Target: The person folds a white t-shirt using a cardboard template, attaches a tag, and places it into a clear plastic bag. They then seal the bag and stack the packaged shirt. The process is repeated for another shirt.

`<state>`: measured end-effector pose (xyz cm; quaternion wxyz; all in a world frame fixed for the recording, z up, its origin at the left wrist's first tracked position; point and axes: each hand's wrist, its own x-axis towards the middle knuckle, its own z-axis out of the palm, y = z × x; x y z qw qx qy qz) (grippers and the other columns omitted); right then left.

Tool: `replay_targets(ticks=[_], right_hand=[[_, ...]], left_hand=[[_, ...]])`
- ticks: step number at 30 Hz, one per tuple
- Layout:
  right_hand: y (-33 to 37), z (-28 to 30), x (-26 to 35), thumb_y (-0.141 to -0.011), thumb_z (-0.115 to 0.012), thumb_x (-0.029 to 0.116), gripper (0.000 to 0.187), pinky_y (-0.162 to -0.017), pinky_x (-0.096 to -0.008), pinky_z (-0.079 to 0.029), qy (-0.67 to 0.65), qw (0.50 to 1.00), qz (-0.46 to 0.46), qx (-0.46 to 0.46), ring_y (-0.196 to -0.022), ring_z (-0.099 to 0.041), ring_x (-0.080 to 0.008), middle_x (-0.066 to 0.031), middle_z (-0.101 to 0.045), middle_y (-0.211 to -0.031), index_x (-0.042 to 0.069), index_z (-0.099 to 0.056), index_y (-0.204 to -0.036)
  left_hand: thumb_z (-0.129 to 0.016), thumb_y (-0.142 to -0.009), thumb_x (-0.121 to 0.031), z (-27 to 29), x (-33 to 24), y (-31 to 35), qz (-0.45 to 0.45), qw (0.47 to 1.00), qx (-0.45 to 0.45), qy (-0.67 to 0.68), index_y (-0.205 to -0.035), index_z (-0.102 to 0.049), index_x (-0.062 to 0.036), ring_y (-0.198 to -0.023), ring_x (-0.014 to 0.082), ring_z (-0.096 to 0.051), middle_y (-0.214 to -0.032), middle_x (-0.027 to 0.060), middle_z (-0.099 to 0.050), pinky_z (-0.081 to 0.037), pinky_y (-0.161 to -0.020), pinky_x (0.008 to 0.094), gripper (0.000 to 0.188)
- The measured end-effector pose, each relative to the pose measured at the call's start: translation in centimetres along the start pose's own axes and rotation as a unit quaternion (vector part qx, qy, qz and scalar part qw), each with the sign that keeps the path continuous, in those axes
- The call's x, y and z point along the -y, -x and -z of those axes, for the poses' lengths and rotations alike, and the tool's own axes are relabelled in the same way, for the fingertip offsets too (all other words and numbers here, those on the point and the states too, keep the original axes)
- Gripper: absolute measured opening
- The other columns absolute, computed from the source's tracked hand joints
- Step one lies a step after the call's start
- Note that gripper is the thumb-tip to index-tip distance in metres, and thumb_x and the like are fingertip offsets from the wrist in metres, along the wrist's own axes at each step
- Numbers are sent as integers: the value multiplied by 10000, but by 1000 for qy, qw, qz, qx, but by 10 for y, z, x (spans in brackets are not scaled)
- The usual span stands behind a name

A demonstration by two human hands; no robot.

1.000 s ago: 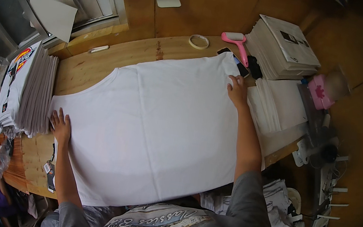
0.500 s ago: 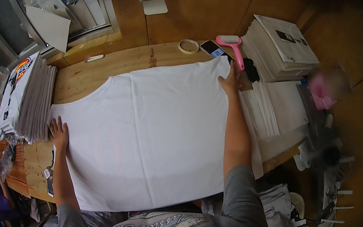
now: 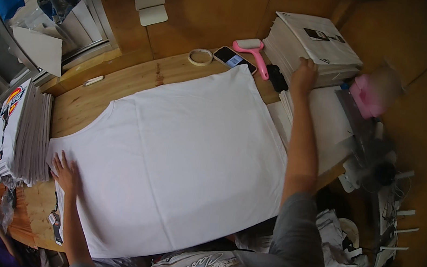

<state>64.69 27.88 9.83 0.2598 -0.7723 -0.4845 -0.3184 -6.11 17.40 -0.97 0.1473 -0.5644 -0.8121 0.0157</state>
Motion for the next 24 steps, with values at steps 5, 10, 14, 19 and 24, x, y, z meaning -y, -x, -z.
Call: replay_targets(ticks=[5,10,14,19,24], right_hand=[[-36,3,-55,-720,-509,33,245,-816,-363,-405,24,994,104,12,-955,-499,-307,-152,-543,-1041,15,-585,-953],[-63,24,-61,-708,-609,91,313,-773,-341,-441,-74,965,-62,245,-860,-584,-300,-226,-587,-920,-27,-580,-997],[-83,32,-73,-634,-695,99,347,-755,-324,-450,-82,954,-54,284,-859,-595,-278,-226,-590,-911,-16,-605,-949],[-96,23,-77,-638,-678,68,321,-760,-334,-451,-39,947,-11,318,-881,-584,-288,-196,-591,-944,-7,-605,-942],[-106,22,-82,-692,-611,44,252,-762,-357,-454,-6,939,16,343,-891,-579,-299,-191,-588,-957,4,-609,-940]], left_hand=[[-373,-866,-309,22,-58,51,-51,993,6,111,-1325,-260,-211,-1279,253,-184,-1391,57,-204,-122,-985,547,483],[-324,-888,-310,7,-49,61,-27,990,23,137,-1291,-337,-157,-1260,260,-226,-1362,71,-269,-170,-981,503,431],[-334,-885,-305,6,-53,58,-37,990,12,138,-1282,-353,-163,-1252,264,-239,-1355,73,-281,-183,-974,505,422],[-351,-879,-286,8,-55,58,-36,989,0,145,-1272,-369,-168,-1241,262,-257,-1345,73,-298,-194,-970,502,411],[-361,-873,-277,10,-56,57,-39,987,1,155,-1264,-379,-162,-1239,259,-256,-1340,72,-304,-195,-970,500,408]])
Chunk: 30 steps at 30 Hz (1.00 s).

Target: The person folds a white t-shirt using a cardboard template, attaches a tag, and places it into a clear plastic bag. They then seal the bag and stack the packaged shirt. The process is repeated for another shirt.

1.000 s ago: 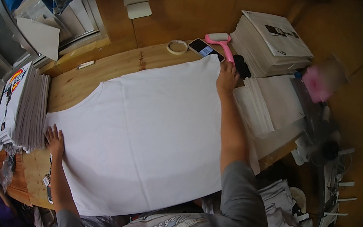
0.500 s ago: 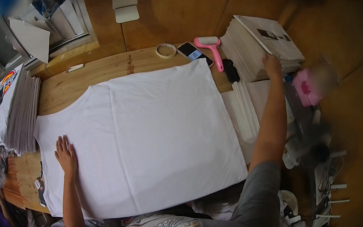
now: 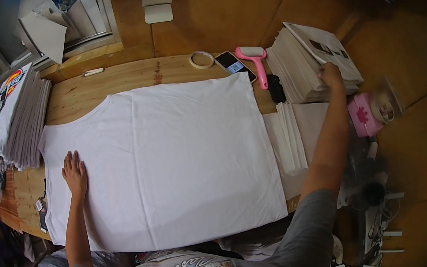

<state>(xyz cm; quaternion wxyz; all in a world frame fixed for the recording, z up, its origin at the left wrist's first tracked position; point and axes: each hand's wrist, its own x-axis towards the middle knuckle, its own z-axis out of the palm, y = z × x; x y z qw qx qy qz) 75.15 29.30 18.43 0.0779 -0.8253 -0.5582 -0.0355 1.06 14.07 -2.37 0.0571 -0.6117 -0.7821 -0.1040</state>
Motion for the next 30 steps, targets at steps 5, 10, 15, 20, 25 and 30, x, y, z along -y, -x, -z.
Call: replay_targets(ticks=[5,10,15,20,25,30], right_hand=[[11,5,37,-790,-461,79,191,-728,-376,-472,221,974,-6,-45,-871,-587,-295,-192,-596,-916,5,-620,-867],[-25,48,-17,-822,-477,207,227,-637,-406,-471,-57,916,-119,-378,-766,-602,-317,-191,-608,-814,36,-622,-850],[26,107,103,-810,-515,206,155,-617,-376,-461,-56,847,83,-522,-731,-582,-296,-130,-607,-791,104,-625,-852],[183,59,261,-742,-606,111,52,-435,-326,-360,26,743,501,-443,-496,-439,-204,-42,-443,-559,82,-578,-710],[354,-4,332,-718,-605,148,160,-510,-286,-402,-114,692,706,-95,-580,-500,-194,-53,-515,-644,55,-610,-848],[326,-44,334,-783,-561,165,297,-666,-300,-446,-263,855,432,-116,-736,-567,-217,-113,-594,-843,24,-543,-1044]], left_hand=[[-376,-867,-267,2,1,5,9,1000,-10,4,-1257,-388,-151,-1235,257,-263,-1331,80,-315,-197,-968,500,407],[-416,-849,-242,-1,-9,-2,-1,1000,-16,13,-1241,-406,-141,-1223,264,-284,-1320,90,-328,-204,-967,500,405],[-441,-821,-210,0,3,6,11,999,-37,-25,-1213,-431,-112,-1225,274,-276,-1300,110,-351,-203,-966,510,404],[-425,-851,-383,33,-76,30,-21,836,40,546,-1237,-360,-65,-1053,255,-447,-1179,152,-453,-370,-863,368,505],[-593,-788,-301,102,-154,53,99,413,250,870,-1275,-275,-55,-997,190,-499,-1134,87,-487,-419,-857,331,631],[-689,-681,-102,111,-36,66,116,483,234,836,-1218,-350,-38,-1006,175,-505,-1122,82,-500,-410,-874,313,638]])
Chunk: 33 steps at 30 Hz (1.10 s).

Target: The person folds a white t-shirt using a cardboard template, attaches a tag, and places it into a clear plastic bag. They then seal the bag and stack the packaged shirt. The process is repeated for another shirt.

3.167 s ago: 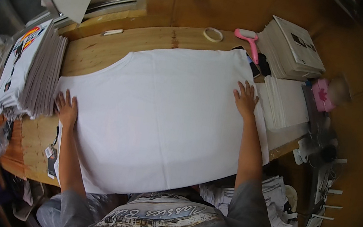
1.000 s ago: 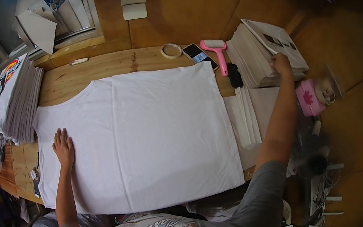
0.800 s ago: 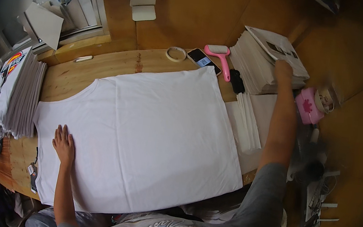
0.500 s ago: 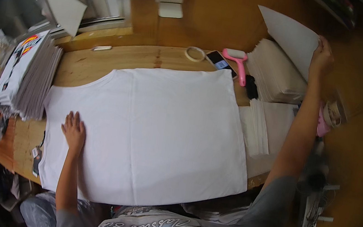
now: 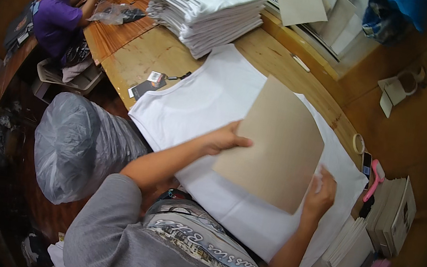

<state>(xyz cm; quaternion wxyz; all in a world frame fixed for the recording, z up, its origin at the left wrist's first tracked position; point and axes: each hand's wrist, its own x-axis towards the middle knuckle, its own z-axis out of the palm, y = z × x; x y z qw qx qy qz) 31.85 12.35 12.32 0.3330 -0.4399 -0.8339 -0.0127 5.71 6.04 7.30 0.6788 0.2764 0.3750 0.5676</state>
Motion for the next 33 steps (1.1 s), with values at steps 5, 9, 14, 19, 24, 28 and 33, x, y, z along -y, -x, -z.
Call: replay_targets(ticks=[5,9,14,19,24,28,33], right_hand=[[38,-78,-32,-813,-526,76,457,-610,-277,-453,-390,808,-407,172,-707,-558,-163,-127,-595,-940,13,-363,-1235],[23,-100,7,-779,-512,-41,535,-453,-224,-422,-492,759,-392,169,-551,-507,-101,-108,-599,-821,14,-308,-1271],[-1,-147,29,-754,-527,-68,551,-364,-199,-375,-466,773,-390,179,-455,-448,-72,-35,-503,-623,16,-334,-1263],[-10,-161,37,-736,-536,-76,528,-348,-206,-388,-418,799,-397,174,-414,-437,-77,-13,-466,-578,9,-382,-1235],[-8,-164,35,-735,-541,-68,521,-347,-213,-395,-403,817,-374,173,-399,-432,-78,-6,-444,-561,12,-394,-1229],[-10,-168,35,-736,-541,-65,525,-348,-216,-397,-404,817,-372,178,-398,-429,-78,-7,-438,-564,22,-394,-1232],[-11,-167,34,-739,-538,-64,531,-349,-216,-397,-410,812,-372,184,-395,-424,-78,-10,-444,-575,27,-386,-1239]], left_hand=[[-689,-676,-79,91,-53,41,72,995,18,-60,-1272,-279,-30,-1064,191,-473,-1185,118,-456,-399,-890,316,725],[-695,-665,-109,145,-74,41,86,886,-213,-404,-1225,-386,-60,-963,215,-520,-1046,147,-532,-445,-788,326,641],[-689,-637,-135,179,-58,34,-67,692,-344,-632,-1133,-474,-96,-946,327,-497,-1021,166,-506,-396,-808,385,541],[-664,-667,-215,147,-33,30,-137,522,-380,-751,-1134,-468,-140,-1097,287,-371,-1157,122,-414,-297,-870,478,512],[-573,-745,-332,98,17,39,-204,536,-262,-776,-1156,-452,-164,-1163,278,-328,-1196,92,-410,-230,-912,532,461],[-537,-768,-372,90,29,36,-200,543,-255,-775,-1159,-458,-157,-1166,307,-310,-1197,112,-407,-227,-902,554,454],[-501,-791,-388,88,33,31,-185,555,-247,-773,-1178,-437,-168,-1167,318,-299,-1206,104,-394,-221,-907,548,450]])
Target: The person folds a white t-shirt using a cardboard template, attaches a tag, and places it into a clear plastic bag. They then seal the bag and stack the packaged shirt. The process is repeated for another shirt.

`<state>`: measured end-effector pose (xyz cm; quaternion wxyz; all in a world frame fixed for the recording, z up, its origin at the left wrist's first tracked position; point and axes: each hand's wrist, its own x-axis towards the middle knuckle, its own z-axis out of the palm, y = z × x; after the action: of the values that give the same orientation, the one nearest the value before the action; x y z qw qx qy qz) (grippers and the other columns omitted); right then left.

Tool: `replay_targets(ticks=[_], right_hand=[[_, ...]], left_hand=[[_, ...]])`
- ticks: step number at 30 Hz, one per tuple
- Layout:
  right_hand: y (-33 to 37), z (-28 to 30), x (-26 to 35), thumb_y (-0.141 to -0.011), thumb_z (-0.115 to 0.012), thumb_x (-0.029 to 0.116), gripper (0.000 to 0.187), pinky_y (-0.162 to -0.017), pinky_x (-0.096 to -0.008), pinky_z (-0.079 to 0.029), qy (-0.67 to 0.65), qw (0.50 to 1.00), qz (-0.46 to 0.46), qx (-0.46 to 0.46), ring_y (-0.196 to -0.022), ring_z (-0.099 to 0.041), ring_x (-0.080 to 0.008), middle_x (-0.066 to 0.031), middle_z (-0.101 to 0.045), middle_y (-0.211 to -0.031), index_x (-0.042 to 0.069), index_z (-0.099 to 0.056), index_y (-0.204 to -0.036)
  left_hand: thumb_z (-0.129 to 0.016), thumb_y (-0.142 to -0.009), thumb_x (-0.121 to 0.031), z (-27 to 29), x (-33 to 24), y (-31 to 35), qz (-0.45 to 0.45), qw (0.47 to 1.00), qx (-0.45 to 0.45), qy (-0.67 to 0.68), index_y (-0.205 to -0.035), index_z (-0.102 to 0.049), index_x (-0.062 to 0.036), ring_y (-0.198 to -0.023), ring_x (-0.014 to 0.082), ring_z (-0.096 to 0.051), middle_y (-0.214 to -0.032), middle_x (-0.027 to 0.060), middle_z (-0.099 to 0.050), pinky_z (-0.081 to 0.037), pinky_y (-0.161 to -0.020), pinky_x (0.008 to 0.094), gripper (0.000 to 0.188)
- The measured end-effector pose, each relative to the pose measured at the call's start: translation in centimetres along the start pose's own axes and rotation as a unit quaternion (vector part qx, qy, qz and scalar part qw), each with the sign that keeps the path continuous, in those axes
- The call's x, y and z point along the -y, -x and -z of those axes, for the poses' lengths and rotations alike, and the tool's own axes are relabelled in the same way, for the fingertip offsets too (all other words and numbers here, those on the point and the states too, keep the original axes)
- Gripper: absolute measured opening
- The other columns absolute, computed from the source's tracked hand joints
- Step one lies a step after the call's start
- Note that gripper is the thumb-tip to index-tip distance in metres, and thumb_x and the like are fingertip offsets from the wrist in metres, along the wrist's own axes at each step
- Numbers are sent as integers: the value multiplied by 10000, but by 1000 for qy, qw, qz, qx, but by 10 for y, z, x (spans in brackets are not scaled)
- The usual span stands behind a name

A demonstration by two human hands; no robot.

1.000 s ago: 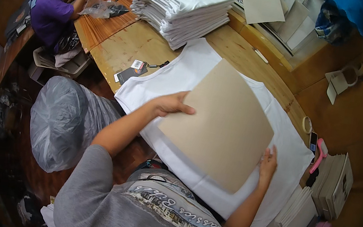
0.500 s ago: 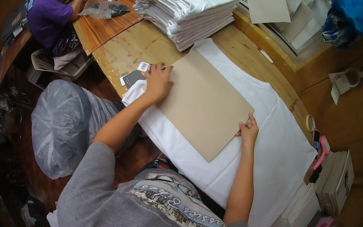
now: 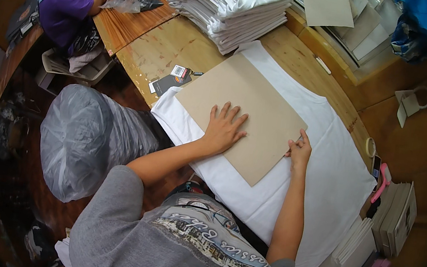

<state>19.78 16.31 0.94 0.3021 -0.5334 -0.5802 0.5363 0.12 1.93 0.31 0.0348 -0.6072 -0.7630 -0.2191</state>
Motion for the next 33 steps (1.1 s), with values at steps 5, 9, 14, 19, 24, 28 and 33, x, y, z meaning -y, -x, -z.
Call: replay_targets(ticks=[5,9,14,19,24,28,33], right_hand=[[-1,-1,0,-743,-536,-61,527,-351,-217,-397,1,1000,-2,-5,-396,-424,-76,-13,-451,-578,22,-381,-1240],[3,-2,3,-744,-534,-61,524,-354,-215,-402,-11,1000,-7,-1,-394,-425,-77,-14,-445,-574,22,-382,-1239],[-1,-1,2,-743,-535,-63,526,-350,-215,-402,-1,1000,-18,-5,-387,-421,-79,-10,-426,-567,27,-384,-1239],[-5,0,10,-743,-550,-31,496,-413,-258,-444,44,998,-33,9,-420,-481,-138,-50,-486,-594,23,-407,-1214],[-75,31,26,-771,-547,98,396,-748,-333,-439,479,856,159,-107,-858,-564,-288,-151,-579,-960,44,-463,-1154],[-162,51,17,-776,-534,100,368,-868,-448,-343,510,807,256,-153,-996,-508,-271,-130,-542,-1066,71,-477,-1138],[-175,45,62,-707,-590,119,299,-886,-533,-274,529,841,82,-81,-1033,-482,-257,-119,-560,-1039,74,-565,-1002]], left_hand=[[-488,-798,-402,-4,-3,-5,1,1000,9,-7,-1178,-438,-175,-1176,327,-283,-1230,103,-376,-218,-902,564,445],[-466,-808,-419,-7,-1,-7,1,1000,24,-19,-1192,-439,-179,-1202,338,-252,-1279,106,-340,-196,-910,586,453],[-453,-812,-417,-12,1,-9,-14,999,28,-13,-1202,-437,-152,-1211,369,-232,-1308,138,-303,-176,-908,624,472],[-467,-797,-422,-12,1,-10,-18,999,26,-16,-1202,-439,-144,-1209,377,-233,-1316,141,-292,-174,-904,631,492],[-540,-744,-423,-8,-7,-23,6,997,78,-23,-1145,-466,-108,-1179,424,-246,-1254,180,-333,-219,-864,648,515],[-599,-709,-420,-10,-22,-54,-2,991,137,-14,-1096,-474,-99,-1155,460,-266,-1229,200,-336,-265,-827,641,518],[-614,-684,-455,-9,-44,-75,46,976,199,-78,-1158,-435,-185,-1096,548,-275,-1220,223,-314,-367,-747,635,574]])
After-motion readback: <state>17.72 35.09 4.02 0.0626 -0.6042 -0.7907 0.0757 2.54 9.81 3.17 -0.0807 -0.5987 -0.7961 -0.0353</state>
